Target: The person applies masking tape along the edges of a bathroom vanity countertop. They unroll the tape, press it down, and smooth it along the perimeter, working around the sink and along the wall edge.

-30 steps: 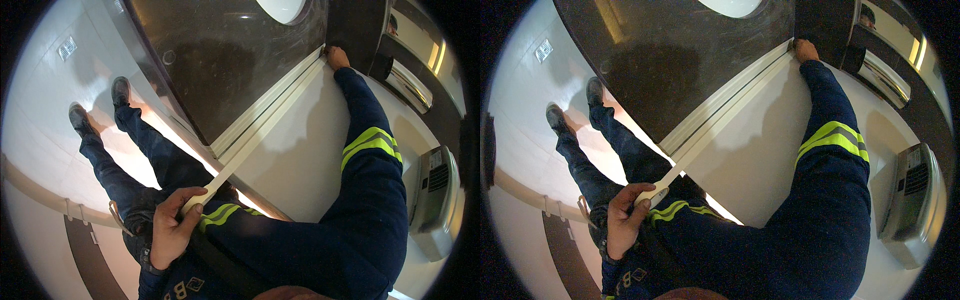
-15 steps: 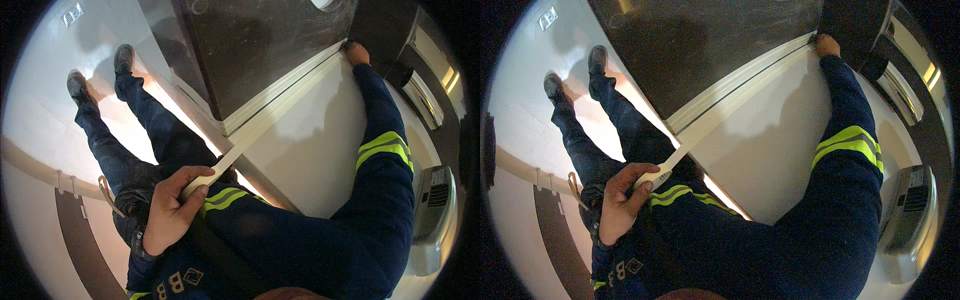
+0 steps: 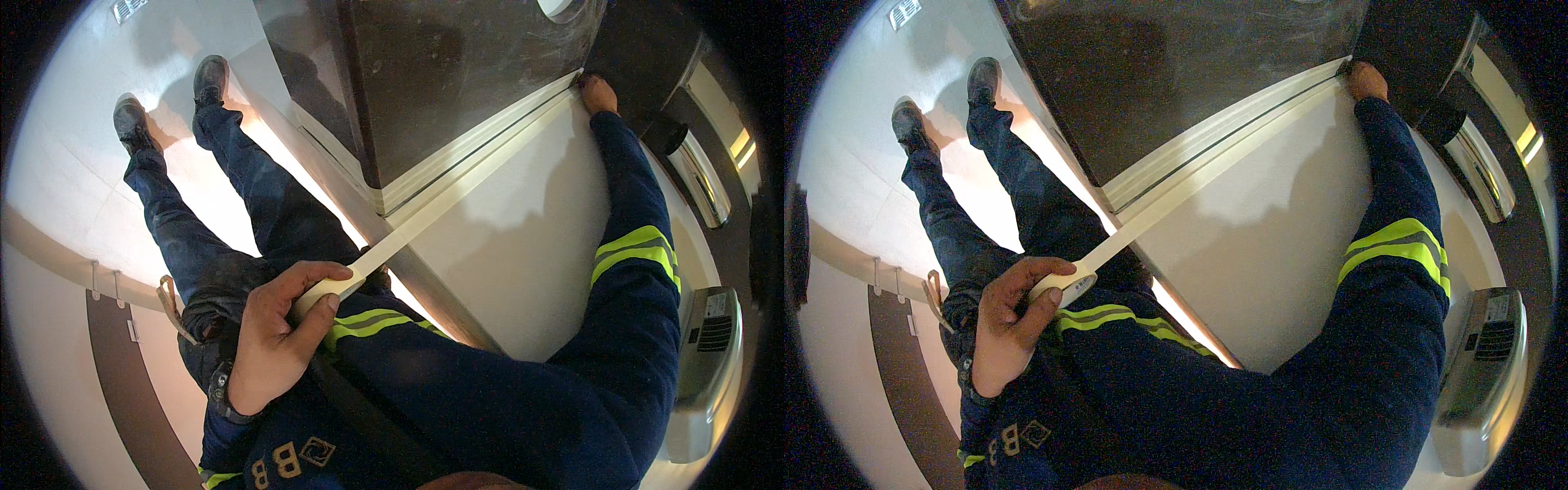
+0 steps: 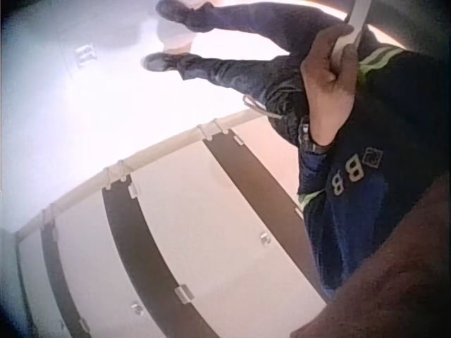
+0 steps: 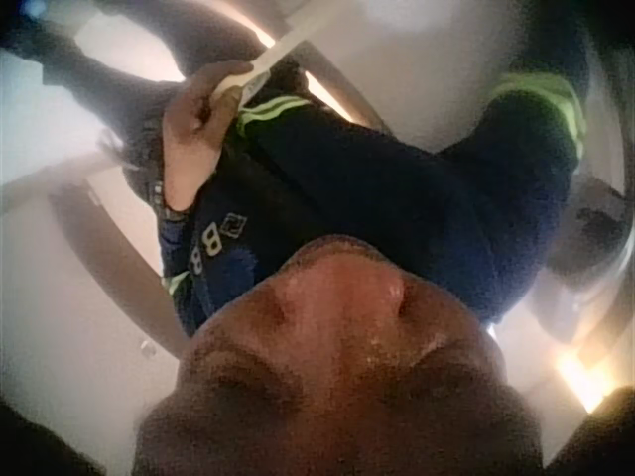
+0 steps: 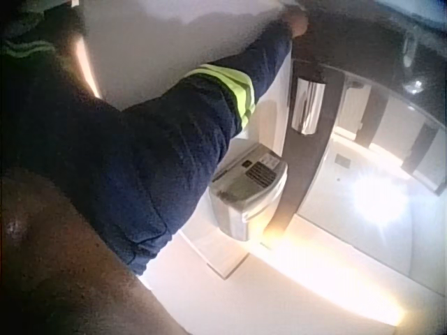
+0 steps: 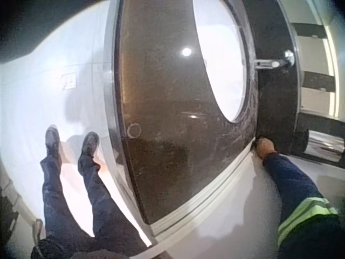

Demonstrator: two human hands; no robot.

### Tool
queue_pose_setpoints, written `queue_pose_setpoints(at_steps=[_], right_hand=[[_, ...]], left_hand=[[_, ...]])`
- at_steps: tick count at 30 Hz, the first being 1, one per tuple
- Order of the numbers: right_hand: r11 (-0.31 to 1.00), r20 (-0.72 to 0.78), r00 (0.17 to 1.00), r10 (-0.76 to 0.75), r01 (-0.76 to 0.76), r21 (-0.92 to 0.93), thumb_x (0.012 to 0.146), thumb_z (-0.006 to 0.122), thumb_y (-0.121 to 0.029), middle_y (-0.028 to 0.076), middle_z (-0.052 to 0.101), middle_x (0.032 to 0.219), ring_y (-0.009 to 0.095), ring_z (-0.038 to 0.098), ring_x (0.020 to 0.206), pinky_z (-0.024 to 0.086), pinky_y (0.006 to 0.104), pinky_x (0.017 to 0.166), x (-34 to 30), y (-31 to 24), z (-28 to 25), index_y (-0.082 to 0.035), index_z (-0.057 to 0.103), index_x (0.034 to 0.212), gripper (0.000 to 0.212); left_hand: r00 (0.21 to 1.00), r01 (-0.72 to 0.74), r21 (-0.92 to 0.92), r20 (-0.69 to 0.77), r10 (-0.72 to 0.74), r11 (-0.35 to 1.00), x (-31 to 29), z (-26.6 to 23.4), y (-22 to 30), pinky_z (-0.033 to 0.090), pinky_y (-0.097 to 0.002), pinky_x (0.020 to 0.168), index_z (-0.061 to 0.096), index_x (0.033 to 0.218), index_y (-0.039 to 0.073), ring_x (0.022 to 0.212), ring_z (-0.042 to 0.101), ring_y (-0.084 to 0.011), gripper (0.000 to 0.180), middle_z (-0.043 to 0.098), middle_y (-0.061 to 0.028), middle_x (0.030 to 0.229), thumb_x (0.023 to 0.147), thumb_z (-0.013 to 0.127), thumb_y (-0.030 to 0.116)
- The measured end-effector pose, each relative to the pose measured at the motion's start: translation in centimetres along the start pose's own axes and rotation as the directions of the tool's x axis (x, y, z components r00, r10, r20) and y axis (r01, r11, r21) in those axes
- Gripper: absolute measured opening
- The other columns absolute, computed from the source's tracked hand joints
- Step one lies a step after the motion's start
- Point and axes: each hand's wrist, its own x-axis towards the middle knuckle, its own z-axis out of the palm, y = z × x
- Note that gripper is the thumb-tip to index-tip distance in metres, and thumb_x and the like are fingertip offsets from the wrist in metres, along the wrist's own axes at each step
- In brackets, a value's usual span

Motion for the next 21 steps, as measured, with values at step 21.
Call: queue_pose_setpoints(at_steps=[21], right_hand=[[0.986, 0.128, 0.978, -0.167, 0.162, 0.048, 0.096, 0.054, -0.017, 0.023, 0.071, 0.126, 0.041, 0.069, 0.116, 0.054, 0.0484, 0.103, -4.3, -0.1, -1.0, -0.014, 0.074, 0.130, 0.040]], left_hand=[[0.993, -0.091, 0.026, 0.077, 0.089, 0.996, 0.5, -0.8, -0.9, 0.045, -0.0251, 0.066, 0.069, 0.124, 0.002, 0.068, 0.058, -0.0102, 0.028, 0.069, -0.0103, 0.085, 0.101, 0.058, 0.012]])
